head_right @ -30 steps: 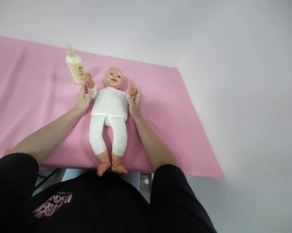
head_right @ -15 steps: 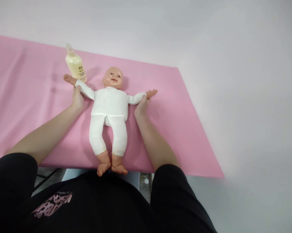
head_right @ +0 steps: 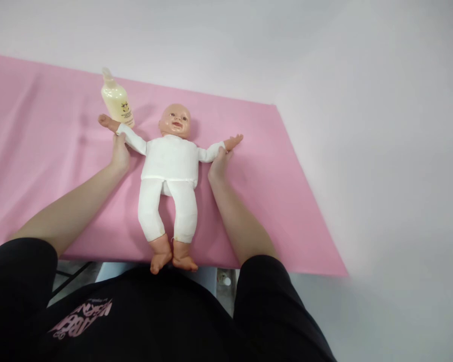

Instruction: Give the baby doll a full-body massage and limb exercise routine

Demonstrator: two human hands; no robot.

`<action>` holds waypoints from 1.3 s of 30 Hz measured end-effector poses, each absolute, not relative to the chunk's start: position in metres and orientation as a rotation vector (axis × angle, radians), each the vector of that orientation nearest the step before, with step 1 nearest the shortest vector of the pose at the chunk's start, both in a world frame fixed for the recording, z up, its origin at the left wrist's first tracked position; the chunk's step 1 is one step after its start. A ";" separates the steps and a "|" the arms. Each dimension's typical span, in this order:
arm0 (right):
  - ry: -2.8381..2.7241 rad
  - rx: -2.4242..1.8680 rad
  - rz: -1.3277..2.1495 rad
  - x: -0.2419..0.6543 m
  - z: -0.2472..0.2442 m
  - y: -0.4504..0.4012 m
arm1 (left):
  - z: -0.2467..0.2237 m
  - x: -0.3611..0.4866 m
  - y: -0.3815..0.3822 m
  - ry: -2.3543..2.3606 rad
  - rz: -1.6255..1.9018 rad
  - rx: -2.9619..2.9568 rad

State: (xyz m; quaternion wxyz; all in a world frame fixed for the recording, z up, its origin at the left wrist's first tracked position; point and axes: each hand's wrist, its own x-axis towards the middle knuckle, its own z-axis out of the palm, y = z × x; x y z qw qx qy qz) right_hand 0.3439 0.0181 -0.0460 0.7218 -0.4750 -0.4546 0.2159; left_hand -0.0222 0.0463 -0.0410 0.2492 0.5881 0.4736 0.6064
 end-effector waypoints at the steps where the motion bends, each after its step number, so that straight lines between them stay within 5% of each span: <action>1: -1.049 -1.041 0.456 0.340 -0.038 0.011 | -0.039 -0.021 0.043 1.281 1.649 1.643; 15: -1.769 -1.050 0.292 0.304 -0.003 -0.029 | 0.018 0.010 -0.016 1.099 1.242 2.305; 39: -1.522 -1.040 0.443 0.307 -0.012 -0.024 | 0.014 0.009 -0.012 1.134 1.402 2.112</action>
